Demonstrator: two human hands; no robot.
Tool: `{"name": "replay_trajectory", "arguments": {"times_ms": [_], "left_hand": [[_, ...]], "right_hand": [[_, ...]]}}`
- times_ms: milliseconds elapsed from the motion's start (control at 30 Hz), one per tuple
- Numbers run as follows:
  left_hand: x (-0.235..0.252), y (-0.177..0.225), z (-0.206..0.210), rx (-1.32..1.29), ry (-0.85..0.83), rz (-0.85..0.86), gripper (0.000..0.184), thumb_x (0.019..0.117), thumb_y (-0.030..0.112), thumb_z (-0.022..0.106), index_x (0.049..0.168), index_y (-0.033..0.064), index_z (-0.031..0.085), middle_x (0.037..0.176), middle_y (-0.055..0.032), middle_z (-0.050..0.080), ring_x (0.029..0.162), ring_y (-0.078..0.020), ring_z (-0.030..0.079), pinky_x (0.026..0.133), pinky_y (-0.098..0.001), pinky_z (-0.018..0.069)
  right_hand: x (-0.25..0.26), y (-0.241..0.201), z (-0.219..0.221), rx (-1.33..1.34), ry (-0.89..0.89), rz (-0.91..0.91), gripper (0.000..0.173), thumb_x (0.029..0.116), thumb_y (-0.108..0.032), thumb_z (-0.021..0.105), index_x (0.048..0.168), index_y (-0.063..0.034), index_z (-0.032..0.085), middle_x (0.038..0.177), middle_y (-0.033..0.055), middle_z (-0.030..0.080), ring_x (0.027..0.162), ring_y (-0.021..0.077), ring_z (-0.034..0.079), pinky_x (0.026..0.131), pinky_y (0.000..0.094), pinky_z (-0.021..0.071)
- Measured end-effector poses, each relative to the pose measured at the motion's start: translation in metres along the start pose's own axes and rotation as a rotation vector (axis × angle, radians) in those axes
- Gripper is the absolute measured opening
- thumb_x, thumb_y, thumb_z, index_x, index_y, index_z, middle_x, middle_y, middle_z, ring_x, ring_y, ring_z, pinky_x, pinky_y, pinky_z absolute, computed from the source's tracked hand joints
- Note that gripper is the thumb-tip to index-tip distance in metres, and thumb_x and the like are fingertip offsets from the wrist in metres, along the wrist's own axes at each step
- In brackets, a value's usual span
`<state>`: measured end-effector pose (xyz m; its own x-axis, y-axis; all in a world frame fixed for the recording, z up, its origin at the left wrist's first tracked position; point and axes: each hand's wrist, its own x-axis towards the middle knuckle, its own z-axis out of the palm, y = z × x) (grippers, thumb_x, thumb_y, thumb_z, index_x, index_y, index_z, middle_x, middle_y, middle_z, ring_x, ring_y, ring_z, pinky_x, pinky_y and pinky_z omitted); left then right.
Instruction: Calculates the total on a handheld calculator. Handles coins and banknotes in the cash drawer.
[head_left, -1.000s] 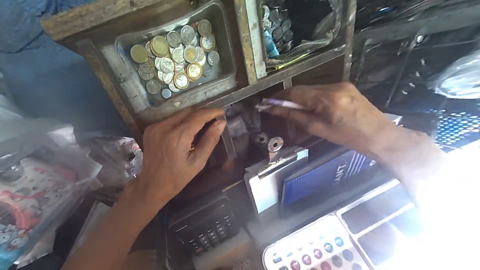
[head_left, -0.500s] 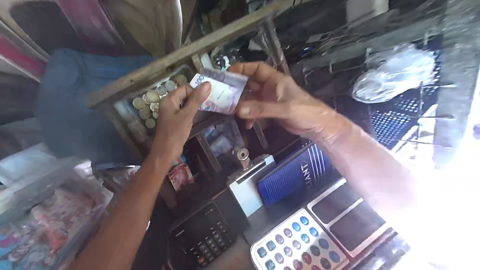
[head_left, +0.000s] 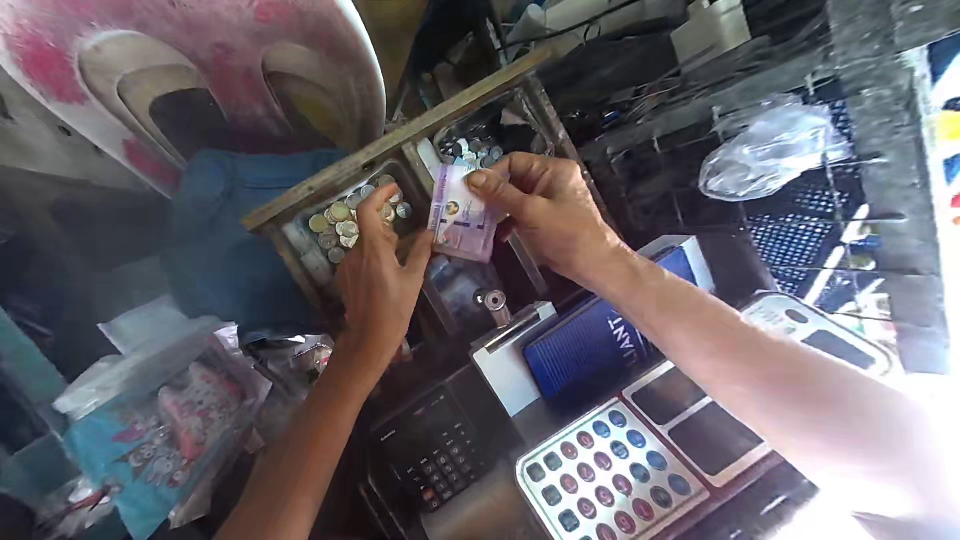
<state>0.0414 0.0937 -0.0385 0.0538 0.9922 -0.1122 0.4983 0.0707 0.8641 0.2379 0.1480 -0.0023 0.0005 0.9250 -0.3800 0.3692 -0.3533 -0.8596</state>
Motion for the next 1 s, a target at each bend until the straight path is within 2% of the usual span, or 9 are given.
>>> {"name": "replay_trajectory", "arguments": {"times_ms": [200, 333, 400, 433, 533, 600, 733, 833, 1000], "left_hand": [[-0.001, 0.025, -0.005, 0.198, -0.102, 0.130, 0.066, 0.1003, 0.048, 0.060, 0.148, 0.0031, 0.052, 0.098, -0.0175, 0.061, 0.075, -0.0304, 0.060, 0.060, -0.0458, 0.0490], [0.009, 0.018, -0.012, -0.145, -0.132, -0.021, 0.045, 0.1091, 0.037, 0.039, 0.128, 0.0053, 0.064, 0.101, -0.0114, 0.060, 0.087, -0.0228, 0.060, 0.074, -0.0440, 0.0504], [0.018, 0.016, -0.003, -0.478, -0.021, -0.204, 0.032, 0.1039, 0.026, 0.036, 0.096, 0.0149, 0.065, 0.082, 0.0051, 0.061, 0.077, -0.0049, 0.060, 0.069, -0.0264, 0.0511], [0.024, 0.016, -0.001, -0.633, 0.047, -0.290, 0.030, 0.1021, 0.023, 0.037, 0.086, 0.0154, 0.062, 0.078, 0.0059, 0.062, 0.075, -0.0044, 0.062, 0.068, -0.0264, 0.0532], [0.037, 0.010, -0.017, -0.925, 0.096, -0.297, 0.032, 0.1037, 0.018, 0.036, 0.105, 0.0056, 0.065, 0.099, -0.0059, 0.071, 0.097, -0.0171, 0.069, 0.088, -0.0408, 0.0582], [0.045, 0.005, -0.040, -1.024, 0.017, -0.175, 0.038, 0.1095, 0.020, 0.028, 0.120, 0.0045, 0.061, 0.110, -0.0083, 0.069, 0.107, -0.0193, 0.068, 0.097, -0.0420, 0.0562], [0.040, -0.009, -0.056, -0.541, -0.018, -0.109, 0.022, 0.0991, 0.013, 0.044, 0.093, 0.0152, 0.065, 0.085, 0.0100, 0.070, 0.081, -0.0013, 0.068, 0.075, -0.0255, 0.0598], [0.020, -0.027, -0.053, -0.445, -0.125, -0.136, 0.030, 0.0954, 0.012, 0.040, 0.086, 0.0118, 0.068, 0.088, 0.0052, 0.070, 0.084, -0.0055, 0.066, 0.077, -0.0302, 0.0568], [-0.002, -0.048, -0.042, -0.310, -0.139, -0.030, 0.035, 0.0946, 0.007, 0.035, 0.084, 0.0098, 0.068, 0.097, 0.0018, 0.068, 0.087, -0.0080, 0.064, 0.073, -0.0270, 0.0543]], "right_hand": [[-0.018, -0.037, 0.030, 0.243, 0.015, 0.207, 0.021, 0.1018, -0.020, 0.064, 0.088, -0.0064, 0.070, 0.072, 0.0010, 0.067, 0.058, 0.0088, 0.063, 0.052, 0.0252, 0.0555], [-0.017, -0.048, 0.030, 0.290, -0.211, 0.205, 0.049, 0.1107, -0.042, 0.039, 0.115, -0.0064, 0.073, 0.111, 0.0041, 0.075, 0.098, 0.0198, 0.074, 0.076, 0.0427, 0.0651], [-0.012, -0.041, 0.030, 0.281, -0.261, 0.213, 0.051, 0.1113, -0.042, 0.036, 0.116, -0.0066, 0.073, 0.114, 0.0032, 0.075, 0.100, 0.0192, 0.074, 0.079, 0.0416, 0.0645], [-0.010, -0.036, 0.030, 0.242, -0.287, 0.209, 0.045, 0.1113, -0.036, 0.040, 0.111, -0.0055, 0.073, 0.109, 0.0041, 0.075, 0.095, 0.0186, 0.074, 0.076, 0.0400, 0.0644], [-0.002, -0.010, 0.017, -0.307, -0.354, 0.088, 0.037, 0.1075, -0.032, 0.052, 0.092, -0.0069, 0.074, 0.083, 0.0028, 0.075, 0.072, 0.0136, 0.074, 0.063, 0.0355, 0.0627], [0.006, 0.012, -0.002, -0.630, -0.431, 0.082, 0.036, 0.1046, -0.030, 0.058, 0.084, -0.0058, 0.073, 0.073, 0.0072, 0.070, 0.064, 0.0202, 0.069, 0.064, 0.0468, 0.0590], [0.015, 0.060, -0.012, -0.854, -0.671, 0.124, 0.014, 0.0982, -0.015, 0.069, 0.101, -0.0024, 0.075, 0.089, 0.0173, 0.071, 0.080, 0.0334, 0.069, 0.078, 0.0569, 0.0554], [0.017, 0.081, 0.012, -1.132, -0.802, 0.066, 0.023, 0.0956, -0.012, 0.069, 0.117, -0.0033, 0.071, 0.109, 0.0259, 0.068, 0.105, 0.0474, 0.066, 0.087, 0.0649, 0.0513], [0.016, 0.080, 0.027, -1.278, -0.875, 0.140, 0.019, 0.1018, -0.003, 0.054, 0.110, 0.0079, 0.068, 0.115, 0.0298, 0.065, 0.113, 0.0492, 0.062, 0.091, 0.0634, 0.0484]]}}
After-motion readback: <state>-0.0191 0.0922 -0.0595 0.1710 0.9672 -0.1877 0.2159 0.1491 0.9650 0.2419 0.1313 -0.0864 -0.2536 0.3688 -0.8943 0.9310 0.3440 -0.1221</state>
